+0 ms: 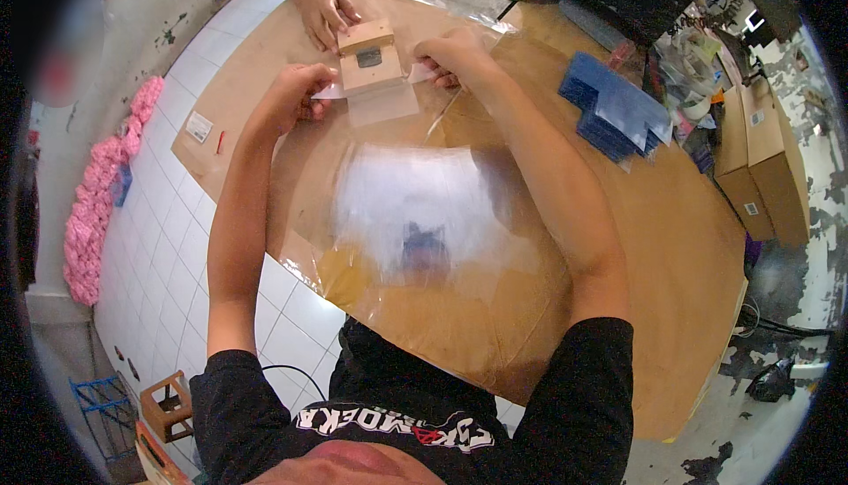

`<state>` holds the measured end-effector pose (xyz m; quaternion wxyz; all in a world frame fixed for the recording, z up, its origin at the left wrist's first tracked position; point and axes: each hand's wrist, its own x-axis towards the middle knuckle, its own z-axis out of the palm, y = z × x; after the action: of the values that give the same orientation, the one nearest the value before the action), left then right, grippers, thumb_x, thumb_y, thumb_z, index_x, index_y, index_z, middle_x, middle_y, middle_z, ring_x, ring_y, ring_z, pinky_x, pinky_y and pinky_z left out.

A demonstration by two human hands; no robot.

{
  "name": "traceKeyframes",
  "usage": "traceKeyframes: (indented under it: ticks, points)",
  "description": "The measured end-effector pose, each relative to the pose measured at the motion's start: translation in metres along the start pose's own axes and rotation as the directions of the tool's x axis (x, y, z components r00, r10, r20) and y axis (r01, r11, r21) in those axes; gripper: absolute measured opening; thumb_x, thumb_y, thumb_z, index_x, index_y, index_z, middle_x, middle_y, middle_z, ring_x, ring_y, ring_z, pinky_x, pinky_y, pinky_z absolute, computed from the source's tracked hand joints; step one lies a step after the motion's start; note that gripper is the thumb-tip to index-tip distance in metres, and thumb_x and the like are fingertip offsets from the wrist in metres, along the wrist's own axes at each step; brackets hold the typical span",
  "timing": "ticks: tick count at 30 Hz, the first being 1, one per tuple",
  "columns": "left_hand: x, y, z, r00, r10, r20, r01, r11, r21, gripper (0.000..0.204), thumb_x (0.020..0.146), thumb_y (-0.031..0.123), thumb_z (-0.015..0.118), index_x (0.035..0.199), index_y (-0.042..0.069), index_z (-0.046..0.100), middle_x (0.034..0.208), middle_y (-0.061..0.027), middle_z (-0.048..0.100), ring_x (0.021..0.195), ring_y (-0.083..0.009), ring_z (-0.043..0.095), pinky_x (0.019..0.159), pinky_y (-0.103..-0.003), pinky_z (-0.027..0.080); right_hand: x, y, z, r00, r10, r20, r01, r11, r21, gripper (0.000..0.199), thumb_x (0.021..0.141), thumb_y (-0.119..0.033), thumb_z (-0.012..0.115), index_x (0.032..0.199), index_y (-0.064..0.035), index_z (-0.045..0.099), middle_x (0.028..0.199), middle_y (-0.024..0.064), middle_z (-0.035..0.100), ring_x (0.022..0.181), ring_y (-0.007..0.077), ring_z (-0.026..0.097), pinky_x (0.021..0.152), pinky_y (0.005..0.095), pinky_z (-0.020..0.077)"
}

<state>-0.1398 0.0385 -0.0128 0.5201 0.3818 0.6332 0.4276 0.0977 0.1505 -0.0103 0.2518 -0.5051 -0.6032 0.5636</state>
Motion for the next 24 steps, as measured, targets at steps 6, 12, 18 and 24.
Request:
traceKeyframes:
  ticks: [6, 12, 18, 24]
  points:
    - [0.002, -0.007, 0.003, 0.996, 0.072, -0.060, -0.076, 0.995, -0.065, 0.029, 0.084, 0.030, 0.066, 0.078, 0.002, 0.059, 0.068, -0.0034, 0.057, 0.051, -0.0098, 0.055, 0.048, -0.023, 0.050, 0.004, 0.006, -0.004, 1.000, -0.019, -0.019, 0.019, 1.000, 0.011, 0.027, 0.081, -0.031, 0.073, 0.073, -0.0067, 0.063, 0.069, 0.0002, 0.058, 0.053, 0.0072, 0.051, 0.044, 0.0208, 0.0425]
    - [-0.002, -0.005, 0.000, 0.993, 0.065, -0.095, -0.073, 0.994, -0.077, 0.032, 0.084, 0.034, 0.067, 0.081, 0.003, 0.060, 0.072, -0.0025, 0.056, 0.053, -0.0085, 0.053, 0.051, -0.023, 0.051, 0.000, 0.007, -0.005, 0.999, -0.044, 0.007, 0.043, 0.993, 0.107, 0.028, 0.082, -0.032, 0.071, 0.080, -0.0051, 0.063, 0.072, 0.0004, 0.059, 0.056, 0.0069, 0.052, 0.050, 0.0198, 0.0450]
    - [0.000, -0.007, -0.003, 0.995, 0.091, -0.033, -0.092, 0.994, -0.051, 0.028, 0.086, 0.033, 0.065, 0.080, 0.007, 0.058, 0.067, -0.0007, 0.054, 0.052, -0.0082, 0.052, 0.051, -0.023, 0.049, -0.003, 0.002, -0.009, 0.997, -0.007, 0.072, -0.002, 0.992, 0.130, 0.026, 0.082, -0.029, 0.069, 0.083, -0.0038, 0.063, 0.072, 0.0020, 0.060, 0.058, 0.0078, 0.054, 0.051, 0.0205, 0.0450]
    - [0.004, -0.011, -0.011, 0.996, 0.089, 0.021, -0.086, 0.988, -0.126, 0.023, 0.084, 0.025, 0.065, 0.081, 0.002, 0.061, 0.072, -0.0042, 0.056, 0.055, -0.0101, 0.055, 0.052, -0.024, 0.052, 0.004, 0.005, -0.009, 0.998, 0.001, 0.062, -0.007, 0.997, 0.083, 0.019, 0.081, -0.024, 0.069, 0.079, -0.0052, 0.063, 0.072, 0.0018, 0.059, 0.058, 0.0081, 0.054, 0.050, 0.0206, 0.0447]
